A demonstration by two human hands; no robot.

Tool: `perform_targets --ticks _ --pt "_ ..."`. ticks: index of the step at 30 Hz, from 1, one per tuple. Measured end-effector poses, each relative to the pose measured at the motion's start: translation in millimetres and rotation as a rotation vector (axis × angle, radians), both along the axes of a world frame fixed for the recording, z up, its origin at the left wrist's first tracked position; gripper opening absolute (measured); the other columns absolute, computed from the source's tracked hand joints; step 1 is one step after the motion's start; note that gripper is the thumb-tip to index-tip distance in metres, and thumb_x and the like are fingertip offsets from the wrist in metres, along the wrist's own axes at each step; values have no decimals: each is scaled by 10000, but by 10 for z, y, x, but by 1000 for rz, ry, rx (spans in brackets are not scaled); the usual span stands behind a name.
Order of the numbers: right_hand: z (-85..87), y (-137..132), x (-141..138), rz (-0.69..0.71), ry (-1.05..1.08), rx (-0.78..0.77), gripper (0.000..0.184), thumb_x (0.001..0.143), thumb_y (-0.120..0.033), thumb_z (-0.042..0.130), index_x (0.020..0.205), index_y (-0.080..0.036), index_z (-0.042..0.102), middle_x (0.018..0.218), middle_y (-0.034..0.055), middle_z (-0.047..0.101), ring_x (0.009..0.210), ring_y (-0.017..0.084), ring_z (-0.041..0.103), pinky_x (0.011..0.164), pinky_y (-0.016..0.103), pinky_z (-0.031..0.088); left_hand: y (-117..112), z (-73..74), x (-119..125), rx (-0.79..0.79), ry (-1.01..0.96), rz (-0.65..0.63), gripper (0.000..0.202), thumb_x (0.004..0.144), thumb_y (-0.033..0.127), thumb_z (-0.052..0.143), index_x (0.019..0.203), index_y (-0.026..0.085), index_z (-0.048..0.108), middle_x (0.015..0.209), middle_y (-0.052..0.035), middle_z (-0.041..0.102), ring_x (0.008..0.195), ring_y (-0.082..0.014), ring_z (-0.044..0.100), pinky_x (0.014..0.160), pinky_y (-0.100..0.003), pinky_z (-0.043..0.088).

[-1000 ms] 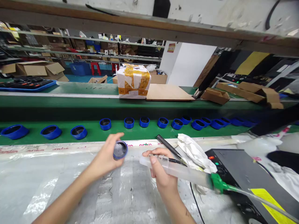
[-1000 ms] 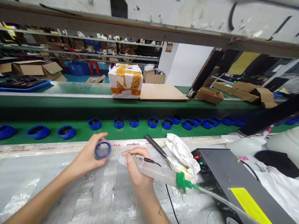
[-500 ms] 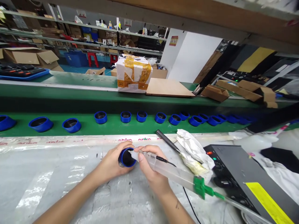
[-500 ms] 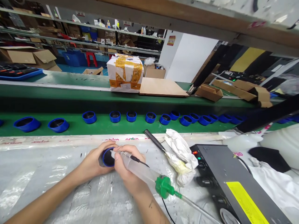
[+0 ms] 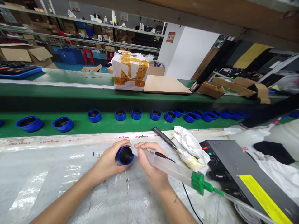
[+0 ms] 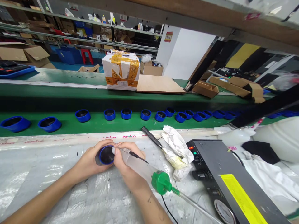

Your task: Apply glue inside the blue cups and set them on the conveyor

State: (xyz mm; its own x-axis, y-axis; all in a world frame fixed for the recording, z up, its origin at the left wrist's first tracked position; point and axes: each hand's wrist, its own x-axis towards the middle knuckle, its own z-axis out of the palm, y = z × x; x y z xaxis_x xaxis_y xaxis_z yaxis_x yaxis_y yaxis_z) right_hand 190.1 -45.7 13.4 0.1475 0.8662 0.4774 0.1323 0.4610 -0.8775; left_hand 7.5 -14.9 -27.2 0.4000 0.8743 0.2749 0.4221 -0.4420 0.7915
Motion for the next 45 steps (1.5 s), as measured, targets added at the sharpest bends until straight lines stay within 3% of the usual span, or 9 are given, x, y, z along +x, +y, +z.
perform_targets --ticks 15,29,37,45 --pt "46 -28 116 -62 -178 -31 70 867 -192 710 911 -240 688 866 25 813 800 199 795 743 290 609 -5 -6 -20 0 38 6 587 813 219 760 1335 279 497 1317 -68 667 1223 -264 666 1038 -392 540" --pt "41 -50 188 32 -248 -127 33 855 -220 697 842 -247 682 813 28 795 805 221 779 738 324 587 -19 92 23 -46 25 24 563 783 235 764 1293 242 525 1304 -78 680 1197 -272 682 1029 -377 547" --pt "71 -97 144 127 -180 -213 38 848 -219 694 821 -243 686 681 1 733 742 217 756 630 293 549 -9 94 10 -67 -2 -14 610 760 200 748 1313 229 493 1275 -85 698 1153 -264 697 990 -383 553" --pt "71 -118 94 163 -178 -207 44 863 -208 685 843 -245 696 839 16 803 733 189 752 697 295 555 -1 122 13 -104 -24 -31 677 697 128 717 1328 239 498 1245 -59 716 1156 -277 697 1020 -400 548"
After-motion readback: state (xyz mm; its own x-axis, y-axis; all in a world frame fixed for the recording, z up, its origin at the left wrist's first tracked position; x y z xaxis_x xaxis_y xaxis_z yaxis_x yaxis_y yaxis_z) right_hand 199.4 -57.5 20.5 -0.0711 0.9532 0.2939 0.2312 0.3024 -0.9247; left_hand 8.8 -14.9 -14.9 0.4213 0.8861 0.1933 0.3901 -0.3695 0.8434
